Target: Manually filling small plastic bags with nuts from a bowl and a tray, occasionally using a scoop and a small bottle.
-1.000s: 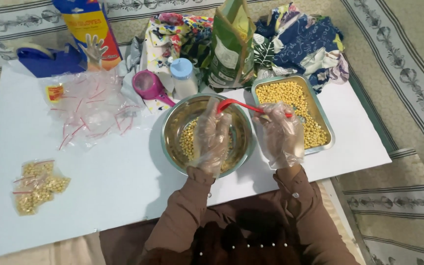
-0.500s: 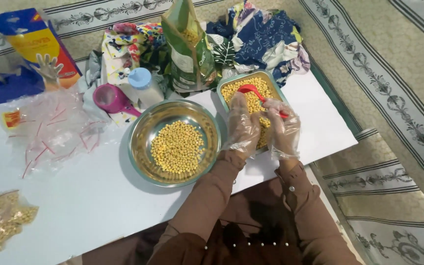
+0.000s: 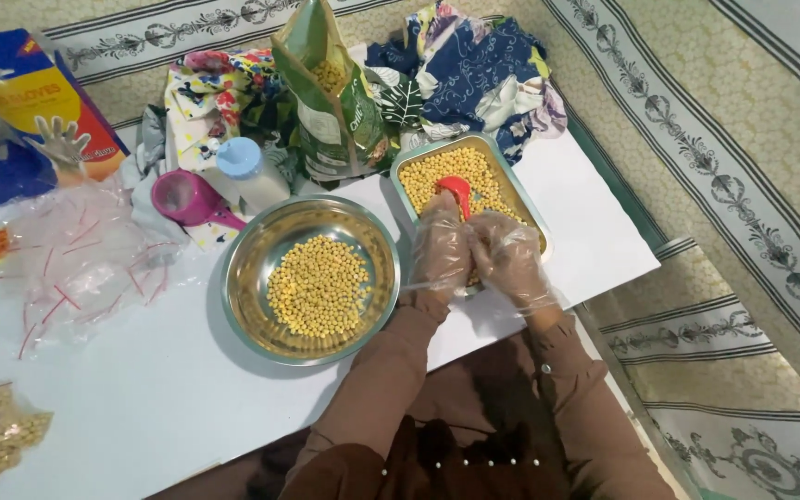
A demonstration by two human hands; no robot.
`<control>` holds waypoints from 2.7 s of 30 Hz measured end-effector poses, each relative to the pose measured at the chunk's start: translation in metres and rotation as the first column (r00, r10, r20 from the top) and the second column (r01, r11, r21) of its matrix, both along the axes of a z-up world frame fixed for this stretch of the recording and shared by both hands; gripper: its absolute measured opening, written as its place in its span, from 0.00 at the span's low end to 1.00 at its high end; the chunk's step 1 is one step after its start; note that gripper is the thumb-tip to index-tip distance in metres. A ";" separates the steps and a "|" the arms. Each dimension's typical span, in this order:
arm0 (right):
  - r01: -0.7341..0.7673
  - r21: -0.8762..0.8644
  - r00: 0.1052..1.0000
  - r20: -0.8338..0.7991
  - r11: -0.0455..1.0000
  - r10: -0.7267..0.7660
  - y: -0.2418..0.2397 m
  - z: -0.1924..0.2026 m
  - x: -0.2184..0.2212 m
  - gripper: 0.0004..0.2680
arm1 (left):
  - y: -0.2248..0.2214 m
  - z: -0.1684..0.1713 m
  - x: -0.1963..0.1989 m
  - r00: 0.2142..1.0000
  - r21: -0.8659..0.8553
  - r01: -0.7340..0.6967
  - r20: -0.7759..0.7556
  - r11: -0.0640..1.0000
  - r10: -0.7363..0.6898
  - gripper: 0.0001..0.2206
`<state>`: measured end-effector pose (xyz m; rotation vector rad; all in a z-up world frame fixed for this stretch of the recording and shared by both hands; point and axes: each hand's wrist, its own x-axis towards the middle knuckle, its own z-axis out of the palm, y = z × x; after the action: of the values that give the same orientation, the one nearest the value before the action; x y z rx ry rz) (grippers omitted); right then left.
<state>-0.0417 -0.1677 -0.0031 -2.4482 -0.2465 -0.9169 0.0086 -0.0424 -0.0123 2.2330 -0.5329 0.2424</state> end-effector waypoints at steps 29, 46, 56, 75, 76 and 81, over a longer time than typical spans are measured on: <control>-0.198 0.749 0.809 -0.239 0.632 0.536 0.208 0.088 0.078 0.31 | 0.189 0.068 -0.039 0.981 -0.416 -0.063 -0.191 0.907 -0.020 0.09; 0.046 0.091 0.728 -0.685 0.995 0.029 0.243 0.048 0.205 0.21 | 0.274 0.063 0.130 0.947 -0.081 -0.279 -0.191 0.957 0.260 0.22; 0.003 0.484 0.709 -0.618 0.875 0.339 0.270 0.161 0.130 0.14 | 0.230 0.076 0.129 0.966 -0.376 -0.259 -0.125 0.890 0.228 0.20; 0.097 0.995 0.222 -0.017 -0.005 0.975 0.202 0.086 0.126 0.37 | 0.243 0.064 0.070 0.547 -0.236 0.165 0.830 0.958 0.111 0.32; 0.147 0.981 0.321 0.073 -0.126 0.944 0.199 0.057 0.135 0.28 | 0.242 0.062 0.065 0.569 -0.196 0.205 0.821 0.959 0.046 0.32; 0.265 0.961 0.688 -0.250 0.085 0.682 0.221 0.109 0.103 0.25 | 0.269 0.061 0.044 0.818 -0.102 0.287 0.544 0.953 -0.188 0.28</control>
<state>0.0613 0.0532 0.1060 -1.0946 0.2305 0.1896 0.0530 0.2271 0.0490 1.8830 -1.0370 0.7587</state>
